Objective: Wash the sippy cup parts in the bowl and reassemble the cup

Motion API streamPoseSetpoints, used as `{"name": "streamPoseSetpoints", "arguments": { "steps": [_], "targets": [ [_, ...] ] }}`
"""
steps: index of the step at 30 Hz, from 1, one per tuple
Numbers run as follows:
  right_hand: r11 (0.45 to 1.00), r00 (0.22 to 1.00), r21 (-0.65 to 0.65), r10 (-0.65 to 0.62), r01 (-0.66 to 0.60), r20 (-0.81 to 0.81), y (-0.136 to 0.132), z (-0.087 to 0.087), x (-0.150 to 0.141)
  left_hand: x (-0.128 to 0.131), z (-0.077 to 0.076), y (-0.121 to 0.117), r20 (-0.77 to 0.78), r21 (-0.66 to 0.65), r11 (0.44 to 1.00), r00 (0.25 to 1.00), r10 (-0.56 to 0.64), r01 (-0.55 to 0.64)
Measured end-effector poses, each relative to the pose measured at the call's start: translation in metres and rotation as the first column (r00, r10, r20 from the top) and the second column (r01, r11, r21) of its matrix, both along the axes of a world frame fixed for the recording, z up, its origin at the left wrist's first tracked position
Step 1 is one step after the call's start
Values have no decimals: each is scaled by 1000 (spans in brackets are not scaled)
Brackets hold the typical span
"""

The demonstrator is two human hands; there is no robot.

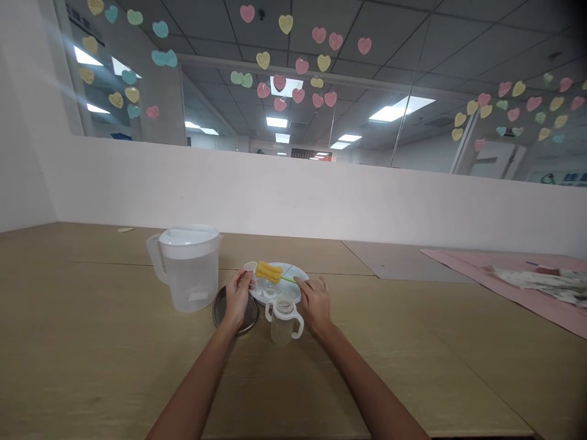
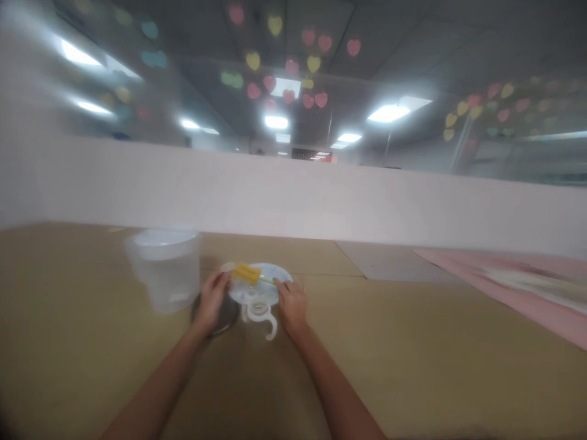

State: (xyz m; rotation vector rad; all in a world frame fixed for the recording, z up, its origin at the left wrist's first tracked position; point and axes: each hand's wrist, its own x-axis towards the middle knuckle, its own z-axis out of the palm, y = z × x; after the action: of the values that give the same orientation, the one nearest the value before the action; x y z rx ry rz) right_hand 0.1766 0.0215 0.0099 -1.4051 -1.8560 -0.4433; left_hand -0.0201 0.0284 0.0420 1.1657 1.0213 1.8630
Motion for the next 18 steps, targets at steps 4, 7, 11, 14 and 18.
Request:
{"name": "streamPoseSetpoints", "arguments": {
  "steps": [4, 7, 11, 14, 18],
  "targets": [
    [999, 999, 23, 30, -31, 33, 1, -1, -2, -2, -3, 4, 40, -20, 1000, 999, -14, 15],
    [1000, 998, 9, 14, -14, 59, 2, -1, -1, -4, -5, 6, 75, -27, 998, 996, -46, 48],
    [1000, 993, -26, 11, -8, 121, 4, 0, 2, -6, -7, 9, 123, -32, 997, 990, -63, 68],
    [1000, 991, -21, 9, -6, 137, 5, 0, 3, -7, -7, 12, 167, -29, 997, 984, -64, 69],
    [996, 995, 59, -70, 66, 74, 7, -1, 6, -12, -8, 19, 306, 13, 998, 950, -61, 60]
  ]
}}
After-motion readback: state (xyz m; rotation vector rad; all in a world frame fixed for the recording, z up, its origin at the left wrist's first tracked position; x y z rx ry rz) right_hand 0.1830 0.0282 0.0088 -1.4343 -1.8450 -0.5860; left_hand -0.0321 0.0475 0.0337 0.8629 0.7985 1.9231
